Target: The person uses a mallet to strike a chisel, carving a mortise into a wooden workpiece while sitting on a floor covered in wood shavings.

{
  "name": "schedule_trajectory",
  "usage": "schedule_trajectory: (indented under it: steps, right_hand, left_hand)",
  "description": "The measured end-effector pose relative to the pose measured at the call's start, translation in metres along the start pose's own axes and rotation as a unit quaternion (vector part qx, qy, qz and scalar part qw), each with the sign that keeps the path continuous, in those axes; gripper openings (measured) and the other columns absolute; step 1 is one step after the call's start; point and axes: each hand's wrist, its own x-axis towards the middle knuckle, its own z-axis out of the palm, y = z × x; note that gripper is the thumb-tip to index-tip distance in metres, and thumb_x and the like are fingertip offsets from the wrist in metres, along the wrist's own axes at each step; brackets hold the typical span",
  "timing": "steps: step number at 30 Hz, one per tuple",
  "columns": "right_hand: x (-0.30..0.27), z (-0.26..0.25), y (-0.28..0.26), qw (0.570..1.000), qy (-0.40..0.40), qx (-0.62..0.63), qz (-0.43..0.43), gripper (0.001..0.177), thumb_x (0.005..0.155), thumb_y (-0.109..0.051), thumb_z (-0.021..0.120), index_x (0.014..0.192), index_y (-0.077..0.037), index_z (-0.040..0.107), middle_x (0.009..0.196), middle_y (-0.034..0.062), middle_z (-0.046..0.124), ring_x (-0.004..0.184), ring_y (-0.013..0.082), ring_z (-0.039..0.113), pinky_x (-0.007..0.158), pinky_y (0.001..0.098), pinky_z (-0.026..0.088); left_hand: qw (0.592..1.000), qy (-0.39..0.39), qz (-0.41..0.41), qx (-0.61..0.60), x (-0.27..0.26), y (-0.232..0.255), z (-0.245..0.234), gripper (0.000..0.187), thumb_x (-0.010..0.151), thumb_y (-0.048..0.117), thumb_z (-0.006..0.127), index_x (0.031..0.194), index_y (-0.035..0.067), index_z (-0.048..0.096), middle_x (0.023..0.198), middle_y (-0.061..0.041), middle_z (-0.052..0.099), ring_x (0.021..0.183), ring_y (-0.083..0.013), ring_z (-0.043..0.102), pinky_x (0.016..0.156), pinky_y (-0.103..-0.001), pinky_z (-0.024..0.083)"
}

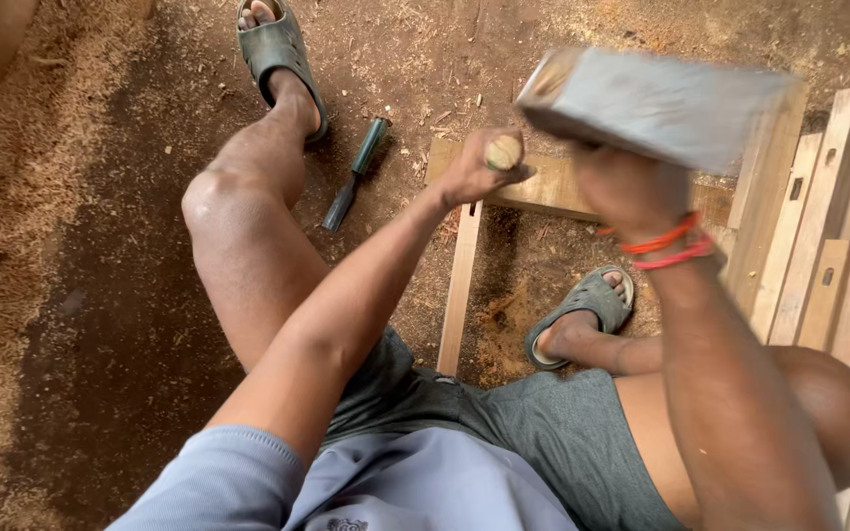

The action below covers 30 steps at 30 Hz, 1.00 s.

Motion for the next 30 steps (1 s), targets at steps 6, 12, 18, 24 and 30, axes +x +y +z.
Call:
schedule_trajectory:
  steps: [6,12,18,24,30]
  right_hand:
    - [0.041,-0.086,0.017,0.989,0.137,0.045,0.028,0.026,0.111,-0.013,0.058,0.094,-0.001,0.072,0.082,0.007,0.07,0.073,0.0246,0.073,0.068,0.0416,0.058]
    - [-0.016,0.043,-0.02,0.972,-0.131,0.14,0.139,0.018,0.087,-0.005,0.063,0.099,-0.004,0.075,0.086,0.0234,0.073,0.074,0.0425,0.071,0.064,0.0517,0.058]
    - [-0.044,0.049,-0.016,0.938,-0.26,0.115,0.199,0.017,0.096,-0.011,0.061,0.1,-0.005,0.076,0.081,0.0194,0.074,0.069,0.0358,0.073,0.065,0.0467,0.061]
    - [-0.009,0.006,-0.014,0.996,0.032,0.081,-0.019,0.016,0.107,-0.01,0.06,0.115,-0.009,0.074,0.106,0.0081,0.074,0.088,0.0266,0.075,0.079,0.04,0.063]
    - [0.004,-0.042,0.038,0.991,0.09,0.042,0.086,0.017,0.108,-0.013,0.06,0.099,-0.003,0.071,0.075,0.0069,0.066,0.064,0.023,0.063,0.068,0.0408,0.053]
  left_hand:
    - [0.997,-0.035,-0.001,-0.065,0.007,-0.011,-0.002,0.028,0.084,0.023,0.083,0.08,0.016,0.056,0.075,0.002,0.058,0.072,-0.0104,0.061,0.071,-0.03,0.057]
    - [0.997,-0.02,0.007,-0.076,-0.015,0.004,-0.008,0.035,0.084,0.018,0.084,0.109,0.007,0.062,0.105,-0.009,0.069,0.098,-0.021,0.067,0.089,-0.036,0.056]
    - [0.998,0.0,-0.052,-0.045,-0.027,0.004,0.021,0.05,0.081,0.019,0.088,0.12,0.0,0.065,0.119,-0.017,0.073,0.109,-0.0278,0.074,0.095,-0.037,0.061]
    - [0.999,-0.009,-0.05,-0.012,0.002,-0.021,0.006,0.027,0.081,0.017,0.081,0.098,0.01,0.061,0.09,-0.006,0.067,0.083,-0.0167,0.071,0.077,-0.033,0.064]
    - [0.998,-0.03,-0.008,-0.059,0.007,-0.031,0.002,0.025,0.078,0.013,0.079,0.08,0.017,0.055,0.073,0.001,0.059,0.069,-0.0106,0.064,0.071,-0.03,0.061]
